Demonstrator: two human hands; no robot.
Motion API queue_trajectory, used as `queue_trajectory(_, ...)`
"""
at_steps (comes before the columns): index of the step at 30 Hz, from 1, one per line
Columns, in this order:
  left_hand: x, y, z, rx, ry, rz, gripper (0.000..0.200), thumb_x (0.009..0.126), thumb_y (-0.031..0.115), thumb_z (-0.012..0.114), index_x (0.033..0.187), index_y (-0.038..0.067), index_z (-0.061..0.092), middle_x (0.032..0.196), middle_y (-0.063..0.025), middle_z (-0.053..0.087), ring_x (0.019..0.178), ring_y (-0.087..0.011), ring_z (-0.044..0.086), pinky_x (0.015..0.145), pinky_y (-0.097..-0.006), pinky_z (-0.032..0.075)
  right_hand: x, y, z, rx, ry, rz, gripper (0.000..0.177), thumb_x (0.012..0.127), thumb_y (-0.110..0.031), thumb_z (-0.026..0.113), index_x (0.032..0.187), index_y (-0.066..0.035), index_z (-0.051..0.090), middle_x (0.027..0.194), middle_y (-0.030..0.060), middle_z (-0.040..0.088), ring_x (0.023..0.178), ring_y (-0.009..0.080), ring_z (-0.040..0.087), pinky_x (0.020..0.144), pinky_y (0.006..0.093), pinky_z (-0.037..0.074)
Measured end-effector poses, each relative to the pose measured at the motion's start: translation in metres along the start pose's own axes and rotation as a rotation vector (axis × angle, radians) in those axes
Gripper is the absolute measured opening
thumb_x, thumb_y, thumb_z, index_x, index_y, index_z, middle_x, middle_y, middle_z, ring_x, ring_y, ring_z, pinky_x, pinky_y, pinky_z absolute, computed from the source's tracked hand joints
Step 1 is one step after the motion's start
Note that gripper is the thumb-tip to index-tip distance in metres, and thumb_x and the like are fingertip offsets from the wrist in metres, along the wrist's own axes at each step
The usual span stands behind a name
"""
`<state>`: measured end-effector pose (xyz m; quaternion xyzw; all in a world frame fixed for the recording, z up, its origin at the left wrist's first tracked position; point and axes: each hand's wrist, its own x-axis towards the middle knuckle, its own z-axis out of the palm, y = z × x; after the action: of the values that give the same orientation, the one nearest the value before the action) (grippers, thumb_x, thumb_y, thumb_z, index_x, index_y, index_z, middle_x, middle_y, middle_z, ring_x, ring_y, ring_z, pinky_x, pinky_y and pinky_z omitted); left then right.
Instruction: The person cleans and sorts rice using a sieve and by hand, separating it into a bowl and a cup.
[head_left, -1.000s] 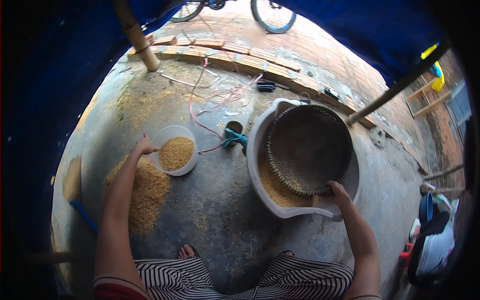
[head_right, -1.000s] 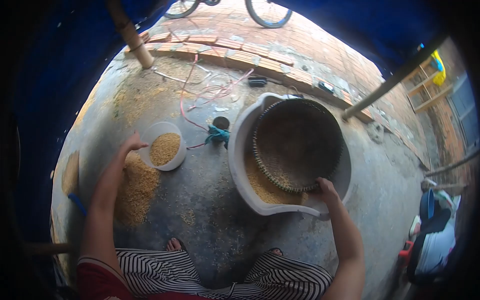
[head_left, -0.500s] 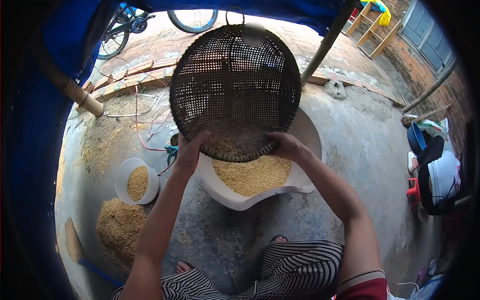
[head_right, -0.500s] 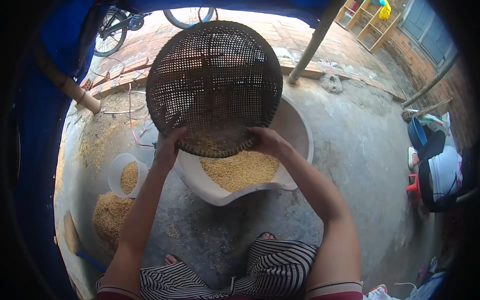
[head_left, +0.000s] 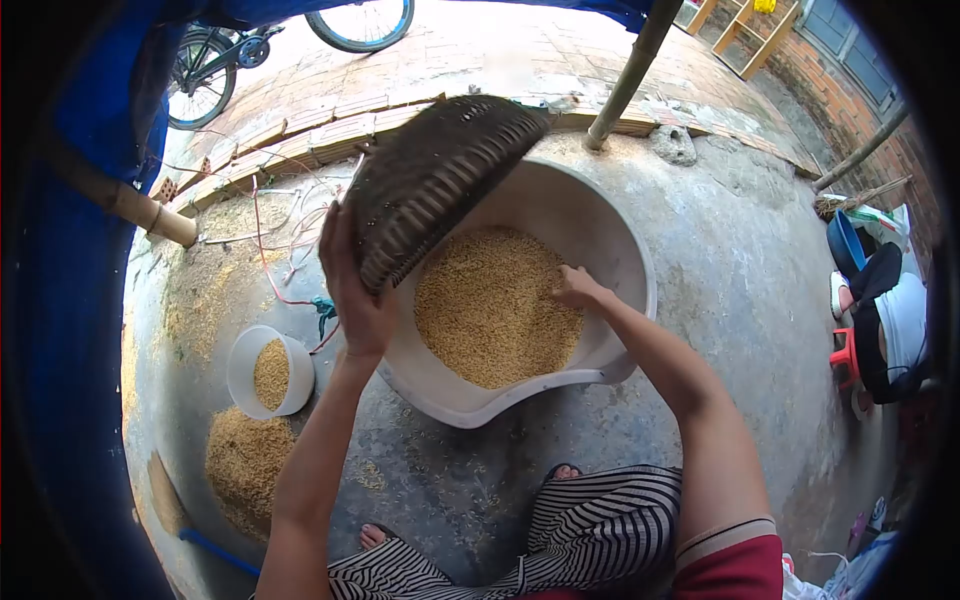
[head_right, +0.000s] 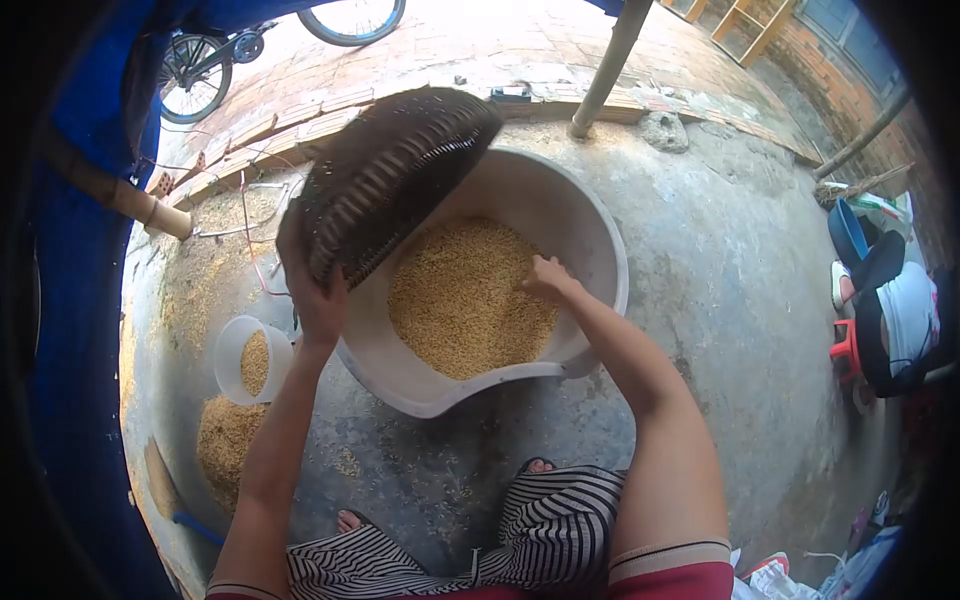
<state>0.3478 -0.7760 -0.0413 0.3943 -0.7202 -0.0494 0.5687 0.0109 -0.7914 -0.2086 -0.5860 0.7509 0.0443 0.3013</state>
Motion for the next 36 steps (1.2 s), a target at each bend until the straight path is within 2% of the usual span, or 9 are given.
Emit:
queue_trajectory(4, -0.012, 0.003, 0.016, 0.071, -0.105, 0.026, 0.071, 0.064, -0.01, 0.048, 0.133, 0.006, 0.034, 0.132, -0.0163, 0.035, 0.125, -0.0341, 0.03, 0.105, -0.0408, 0.022, -0.003, -0.006, 0.011, -0.169, -0.02, -0.051, 0.081, 0.07, -0.041, 0.064, 0.133, -0.005, 0.029, 0.12, 0.0301, 0.041, 0.115, 0.0408, 0.04, 0.094, 0.0413, 0.039)
queue_trajectory(7, -0.017, 0.0, 0.022, 0.128, -0.139, -0.028, 0.072, 0.064, -0.012, 0.046, 0.133, 0.007, 0.035, 0.134, -0.0152, 0.035, 0.126, -0.0329, 0.031, 0.105, -0.0402, 0.022, -0.013, -0.041, 0.033, -0.294, -0.234, 0.009, 0.08, 0.07, -0.042, 0.062, 0.132, -0.005, 0.03, 0.122, 0.0309, 0.039, 0.112, 0.0432, 0.043, 0.091, 0.0427, 0.041)
queue_trajectory(13, -0.013, -0.015, 0.017, 0.032, -0.019, -0.047, 0.077, 0.059, -0.014, 0.047, 0.132, 0.007, 0.036, 0.131, -0.015, 0.037, 0.124, -0.0336, 0.033, 0.104, -0.0405, 0.024, -0.019, -0.114, 0.027, -0.201, -0.66, -0.218, 0.076, 0.073, -0.047, 0.06, 0.129, -0.004, 0.035, 0.118, 0.0281, 0.047, 0.112, 0.0396, 0.045, 0.091, 0.0446, 0.041)
queue_trajectory(14, -0.01, -0.013, 0.014, 0.057, -0.005, -0.023, 0.076, 0.06, -0.014, 0.046, 0.132, 0.005, 0.036, 0.132, -0.0157, 0.036, 0.124, -0.0336, 0.033, 0.104, -0.0404, 0.025, -0.017, -0.124, 0.028, -0.203, -0.66, -0.221, 0.076, 0.073, -0.047, 0.06, 0.129, -0.004, 0.035, 0.118, 0.0281, 0.047, 0.112, 0.0396, 0.045, 0.091, 0.0446, 0.041)
queue_trajectory(16, -0.001, -0.01, 0.009, 0.084, 0.005, 0.004, 0.074, 0.06, -0.014, 0.045, 0.132, 0.004, 0.036, 0.132, -0.0164, 0.036, 0.124, -0.0337, 0.033, 0.104, -0.0403, 0.025, -0.018, -0.147, 0.027, -0.203, -0.113, -0.38, 0.069, 0.074, -0.04, 0.059, 0.13, -0.007, 0.035, 0.123, 0.0245, 0.044, 0.117, 0.0388, 0.04, 0.092, 0.0465, 0.039)
queue_trajectory(22, 0.017, -0.012, 0.0, 0.04, 0.063, 0.037, 0.072, 0.063, -0.014, 0.042, 0.133, 0.002, 0.033, 0.132, -0.0181, 0.035, 0.124, -0.0328, 0.033, 0.103, -0.0398, 0.027, 0.018, -0.179, 0.086, -0.193, 0.39, -0.821, 0.051, 0.075, -0.035, 0.055, 0.121, -0.014, 0.046, 0.128, 0.0172, 0.038, 0.12, 0.0362, 0.035, 0.096, 0.0501, 0.031)
queue_trajectory(31, 0.004, -0.016, 0.007, 0.029, -0.006, 0.014, 0.074, 0.06, -0.012, 0.047, 0.132, 0.004, 0.035, 0.131, -0.0169, 0.036, 0.123, -0.0331, 0.034, 0.104, -0.0403, 0.026, -0.024, -0.119, 0.065, -0.32, 0.041, -0.819, 0.045, 0.073, -0.032, 0.055, 0.114, -0.016, 0.053, 0.113, 0.0131, 0.048, 0.111, 0.0326, 0.041, 0.09, 0.0467, 0.035)
queue_trajectory(33, -0.001, -0.012, 0.01, 0.025, -0.105, 0.011, 0.065, 0.07, -0.009, 0.046, 0.132, 0.004, 0.034, 0.131, -0.016, 0.038, 0.125, -0.0323, 0.032, 0.104, -0.0403, 0.024, -0.032, -0.106, 0.059, -0.306, -0.007, -0.79, 0.044, 0.073, -0.032, 0.055, 0.113, -0.015, 0.054, 0.111, 0.0139, 0.05, 0.109, 0.0325, 0.043, 0.089, 0.0462, 0.036)
queue_trajectory(36, -0.009, -0.004, 0.015, 0.07, -0.178, -0.005, 0.072, 0.062, -0.012, 0.046, 0.131, 0.007, 0.036, 0.13, -0.0151, 0.038, 0.124, -0.0323, 0.033, 0.105, -0.0398, 0.024, -0.031, -0.087, 0.055, -0.279, -0.098, -0.749, 0.043, 0.073, -0.031, 0.055, 0.112, -0.013, 0.056, 0.108, 0.0151, 0.053, 0.104, 0.0327, 0.048, 0.088, 0.0444, 0.039)
